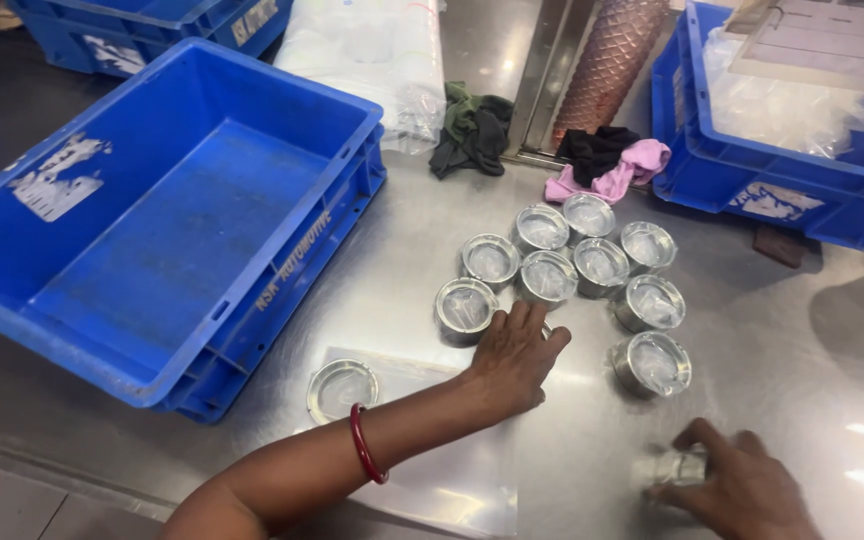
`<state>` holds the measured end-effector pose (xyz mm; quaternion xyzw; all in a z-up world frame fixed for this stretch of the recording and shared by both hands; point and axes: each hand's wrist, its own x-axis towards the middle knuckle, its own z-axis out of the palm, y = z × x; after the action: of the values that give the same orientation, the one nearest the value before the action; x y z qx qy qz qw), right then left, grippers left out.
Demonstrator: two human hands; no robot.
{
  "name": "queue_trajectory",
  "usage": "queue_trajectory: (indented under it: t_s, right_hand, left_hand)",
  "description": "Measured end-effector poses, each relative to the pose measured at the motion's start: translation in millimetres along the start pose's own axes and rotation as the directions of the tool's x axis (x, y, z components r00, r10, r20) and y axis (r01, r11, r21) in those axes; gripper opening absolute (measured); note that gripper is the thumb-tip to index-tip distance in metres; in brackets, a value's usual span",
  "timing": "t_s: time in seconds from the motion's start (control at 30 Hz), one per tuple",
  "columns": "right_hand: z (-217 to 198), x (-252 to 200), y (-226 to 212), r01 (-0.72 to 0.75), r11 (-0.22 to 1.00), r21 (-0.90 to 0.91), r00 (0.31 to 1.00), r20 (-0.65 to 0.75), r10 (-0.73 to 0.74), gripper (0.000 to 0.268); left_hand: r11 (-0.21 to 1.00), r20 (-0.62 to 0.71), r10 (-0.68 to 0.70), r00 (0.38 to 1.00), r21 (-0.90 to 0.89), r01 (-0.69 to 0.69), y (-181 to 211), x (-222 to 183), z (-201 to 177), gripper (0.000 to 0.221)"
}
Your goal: The person wipes cylindrical metal rings with a cloth, places them into plastic bags, and stacks them in a blue plastic crate on a metal table.
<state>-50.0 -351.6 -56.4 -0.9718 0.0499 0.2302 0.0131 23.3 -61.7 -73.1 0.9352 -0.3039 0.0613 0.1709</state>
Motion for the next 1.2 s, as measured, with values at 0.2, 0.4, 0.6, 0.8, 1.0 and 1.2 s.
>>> queue_trajectory:
  t_s: [0.2, 0.4, 0.6, 0.8, 1.0, 1.2]
  right_hand:
    - [19, 11, -4, -0.018, 0.997, -0.074, 1.0, -0.005, 0.017, 0.086]
    - [1, -4, -67, 0.297, 0.954, -0.033, 0.931, -0.213, -0.297, 0.08]
    - [-38, -15, -116, 0.243, 0.968, 0.063, 0.958, -0.174, -0.228, 0.083]
    - [-35, -11, -115, 0.261, 0.964, 0.054, 0.952, -0.177, -0.248, 0.087]
    - [-49, -21, -124, 0.228, 0.972, 0.053, 0.969, -0.114, -0.221, 0.075]
    - [-48, -13, -118, 0.243, 0.967, 0.079, 0.969, -0.066, -0.238, 0.076]
  left_hand:
    - [1.0, 0.047, -0.024, 0.999, -0.02, 0.025, 7, -9, -27, 0.076]
    - [0.979, 0.121, -0.181, 0.976, -0.067, 0.19, 4, -18, -21, 0.081]
    - [0.974, 0.205, -0.177, 0.962, -0.103, 0.201, 8, -18, -17, 0.084]
    - [0.957, 0.196, -0.11, 0.974, -0.243, 0.157, 7, -22, -68, 0.091]
    - [0.956, 0.038, -0.243, 0.969, -0.159, 0.246, -47, 3, -101, 0.086]
    - [0.921, 0.22, -0.378, 0.899, -0.007, 0.388, -54, 10, -92, 0.083]
